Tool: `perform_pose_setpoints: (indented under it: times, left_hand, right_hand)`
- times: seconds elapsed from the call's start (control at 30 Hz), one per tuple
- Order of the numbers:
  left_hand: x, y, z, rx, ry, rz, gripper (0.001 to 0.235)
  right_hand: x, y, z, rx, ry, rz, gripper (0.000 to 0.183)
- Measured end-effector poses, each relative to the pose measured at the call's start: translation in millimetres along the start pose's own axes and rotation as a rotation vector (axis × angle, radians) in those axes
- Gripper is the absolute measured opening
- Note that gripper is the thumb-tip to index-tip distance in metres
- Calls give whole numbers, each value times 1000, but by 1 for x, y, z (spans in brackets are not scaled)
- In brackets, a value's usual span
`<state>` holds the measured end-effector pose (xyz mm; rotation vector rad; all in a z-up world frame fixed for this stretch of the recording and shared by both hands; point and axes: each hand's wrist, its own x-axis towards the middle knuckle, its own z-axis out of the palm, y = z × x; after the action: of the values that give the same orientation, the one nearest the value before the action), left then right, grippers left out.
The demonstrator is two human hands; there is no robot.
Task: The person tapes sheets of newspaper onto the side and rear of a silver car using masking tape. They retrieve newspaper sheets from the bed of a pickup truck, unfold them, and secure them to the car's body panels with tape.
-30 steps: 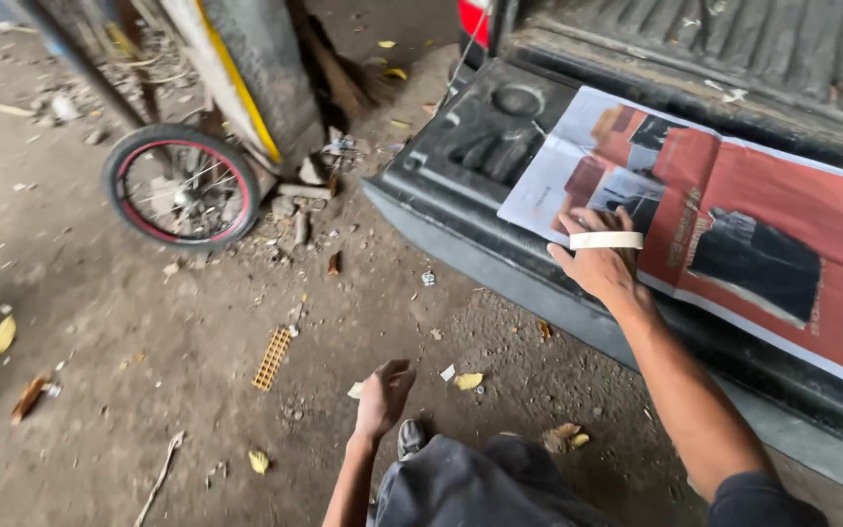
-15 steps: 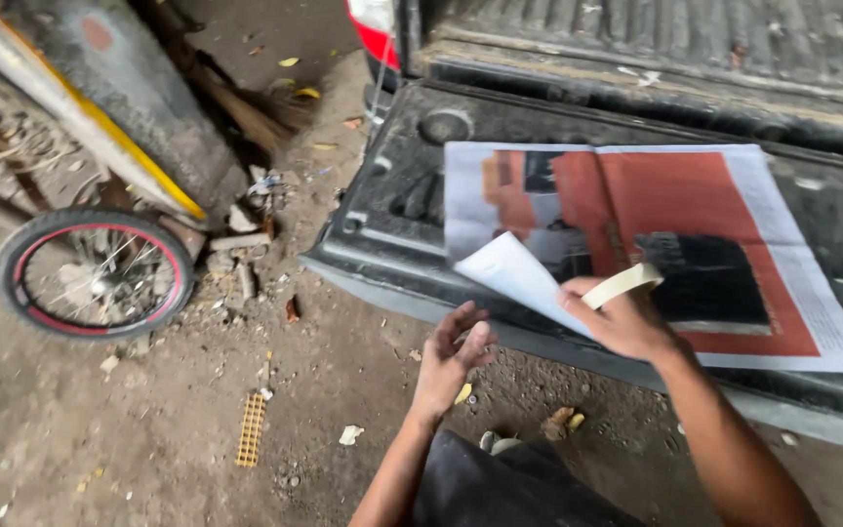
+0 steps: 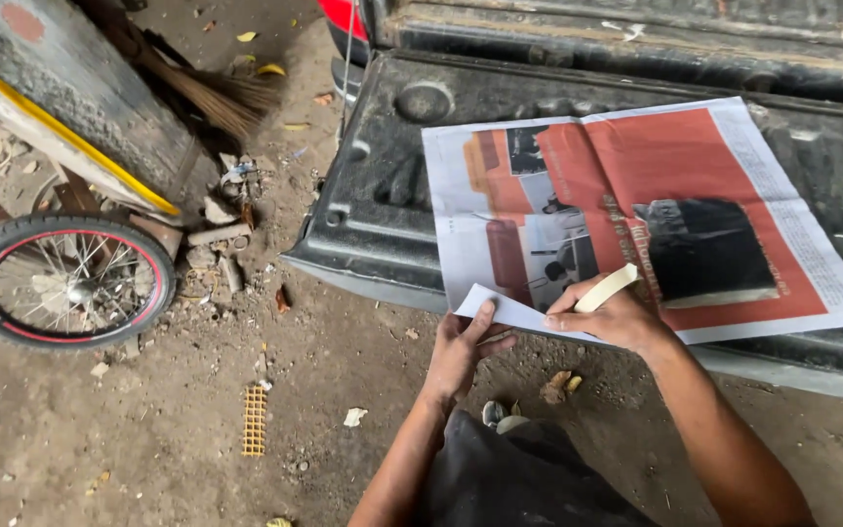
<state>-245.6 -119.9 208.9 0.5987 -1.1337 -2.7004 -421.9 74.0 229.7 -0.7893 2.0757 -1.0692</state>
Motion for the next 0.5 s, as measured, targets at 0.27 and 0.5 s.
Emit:
perform_pose_setpoints:
  times: [0.27,0.5]
  left_hand:
    - [-9,7,-10,-85,5,-7,61]
    - [-10,6,-15,-61,-2,8,60]
  right_hand:
    - [-42,-67,31,13,-102,-319,30]
    - [-64,-76,50,-38,-5,-567,22]
